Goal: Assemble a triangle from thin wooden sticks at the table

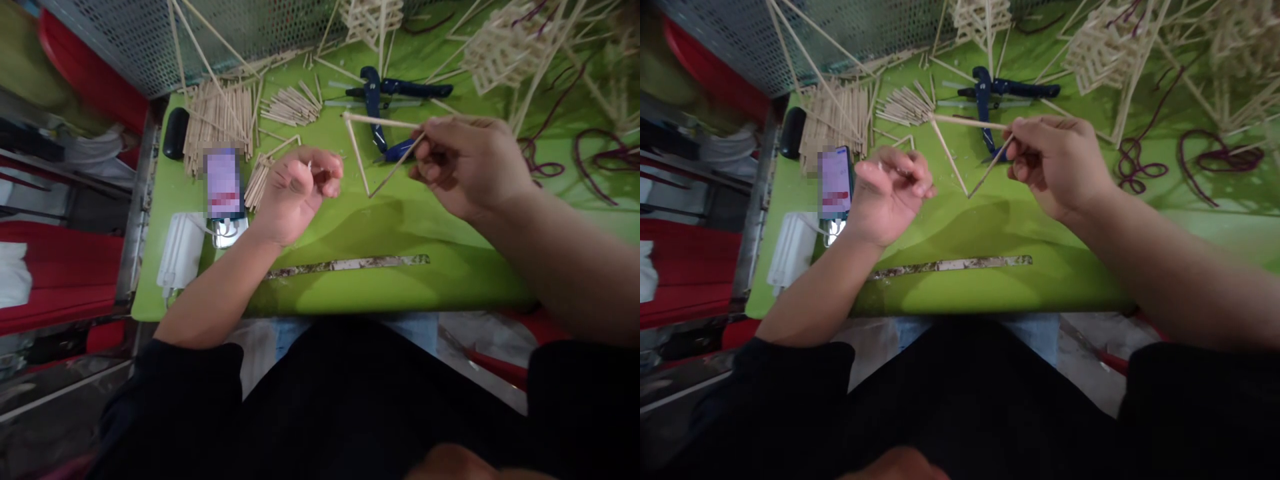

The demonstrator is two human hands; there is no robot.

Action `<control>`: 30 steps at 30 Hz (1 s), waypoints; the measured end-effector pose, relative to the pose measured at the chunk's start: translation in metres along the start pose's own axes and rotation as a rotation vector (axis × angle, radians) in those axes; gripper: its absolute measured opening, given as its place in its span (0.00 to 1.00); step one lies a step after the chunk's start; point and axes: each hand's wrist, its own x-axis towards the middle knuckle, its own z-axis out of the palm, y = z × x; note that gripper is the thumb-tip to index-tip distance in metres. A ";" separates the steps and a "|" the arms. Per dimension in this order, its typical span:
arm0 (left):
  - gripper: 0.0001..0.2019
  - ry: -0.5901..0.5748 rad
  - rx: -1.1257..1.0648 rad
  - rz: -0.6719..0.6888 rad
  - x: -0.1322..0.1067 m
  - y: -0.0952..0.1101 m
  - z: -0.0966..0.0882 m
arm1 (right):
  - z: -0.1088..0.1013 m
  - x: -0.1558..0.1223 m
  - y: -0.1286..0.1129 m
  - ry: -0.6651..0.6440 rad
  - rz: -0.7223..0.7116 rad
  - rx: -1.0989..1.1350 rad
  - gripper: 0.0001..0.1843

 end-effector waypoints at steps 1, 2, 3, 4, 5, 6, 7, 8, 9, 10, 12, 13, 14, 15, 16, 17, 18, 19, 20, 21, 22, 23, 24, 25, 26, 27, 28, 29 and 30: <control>0.31 0.023 -0.005 -0.002 0.001 0.000 0.001 | 0.000 0.003 0.004 -0.011 0.011 -0.017 0.20; 0.30 0.046 -0.010 -0.006 0.002 0.001 0.001 | 0.000 0.005 0.008 -0.021 0.029 -0.035 0.21; 0.29 0.065 -0.014 -0.013 0.002 0.001 0.001 | 0.000 0.007 0.012 -0.028 0.049 -0.054 0.22; 0.29 0.080 -0.017 -0.019 0.003 0.001 0.001 | 0.001 0.009 0.015 -0.032 0.067 -0.073 0.22; 0.28 0.088 -0.017 -0.022 0.004 0.000 0.001 | 0.001 0.011 0.018 -0.034 0.081 -0.092 0.22; 0.28 0.092 -0.017 -0.023 0.004 0.000 0.000 | 0.002 0.012 0.021 -0.033 0.085 -0.111 0.21; 0.28 0.092 -0.015 -0.018 0.005 -0.001 -0.001 | 0.003 0.013 0.022 -0.031 0.077 -0.132 0.21; 0.29 0.089 -0.012 -0.011 0.005 -0.002 -0.001 | 0.004 0.013 0.023 -0.021 0.056 -0.158 0.20; 0.29 0.086 -0.010 -0.003 0.005 -0.003 -0.002 | 0.005 0.013 0.024 -0.007 0.018 -0.195 0.19; 0.30 0.086 -0.007 0.003 0.004 -0.003 -0.002 | 0.005 0.012 0.024 0.009 -0.034 -0.243 0.17; 0.31 0.091 -0.006 0.002 0.004 -0.003 -0.001 | 0.004 0.010 0.023 0.022 -0.169 -0.375 0.15; 0.31 0.095 -0.007 -0.005 0.003 -0.003 0.000 | 0.002 0.009 0.023 0.022 -0.238 -0.446 0.14; 0.31 0.099 -0.010 -0.013 0.003 -0.002 0.001 | 0.001 0.008 0.023 0.014 -0.292 -0.506 0.13; 0.31 0.103 -0.013 -0.019 0.003 -0.001 0.002 | -0.001 0.007 0.022 0.005 -0.329 -0.551 0.13; 0.31 0.104 -0.015 -0.022 0.003 0.000 0.003 | -0.004 0.007 0.022 0.005 -0.353 -0.584 0.14; 0.31 0.103 -0.018 -0.022 0.003 0.001 0.004 | -0.006 0.007 0.021 0.010 -0.368 -0.616 0.14; 0.32 0.101 -0.020 -0.019 0.003 0.001 0.004 | -0.009 0.008 0.020 0.019 -0.382 -0.660 0.13; 0.32 0.101 -0.023 -0.014 0.004 0.001 0.004 | -0.012 0.009 0.019 0.030 -0.402 -0.722 0.12; 0.33 0.101 -0.026 -0.008 0.004 0.001 0.004 | -0.014 0.011 0.018 0.047 -0.430 -0.801 0.10; 0.34 0.099 -0.028 -0.001 0.004 0.000 0.004 | -0.017 0.013 0.016 0.062 -0.464 -0.902 0.09; 0.35 0.094 -0.028 0.006 0.004 -0.001 0.003 | -0.020 0.015 0.014 0.073 -0.494 -1.009 0.09; 0.36 0.089 -0.025 0.015 0.003 -0.002 0.003 | -0.022 0.017 0.012 0.078 -0.518 -1.108 0.08; 0.38 0.087 -0.017 0.026 0.003 -0.002 0.002 | -0.024 0.018 0.010 0.081 -0.534 -1.192 0.09; 0.39 0.087 -0.003 0.036 0.002 -0.003 0.002 | -0.026 0.020 0.008 0.078 -0.541 -1.254 0.09; 0.41 0.090 0.014 0.043 0.001 -0.003 0.002 | -0.027 0.021 0.006 0.075 -0.539 -1.305 0.10; 0.42 0.094 0.032 0.047 0.000 -0.002 0.003 | -0.027 0.022 0.004 0.073 -0.525 -1.353 0.10; 0.43 0.098 0.044 0.048 -0.001 -0.002 0.003 | -0.027 0.023 0.002 0.076 -0.503 -1.403 0.12; 0.44 0.097 0.046 0.046 -0.001 -0.001 0.004 | -0.026 0.023 0.000 0.080 -0.470 -1.468 0.13; 0.46 0.088 0.037 0.044 -0.002 -0.001 0.004 | -0.026 0.023 -0.002 0.088 -0.430 -1.538 0.15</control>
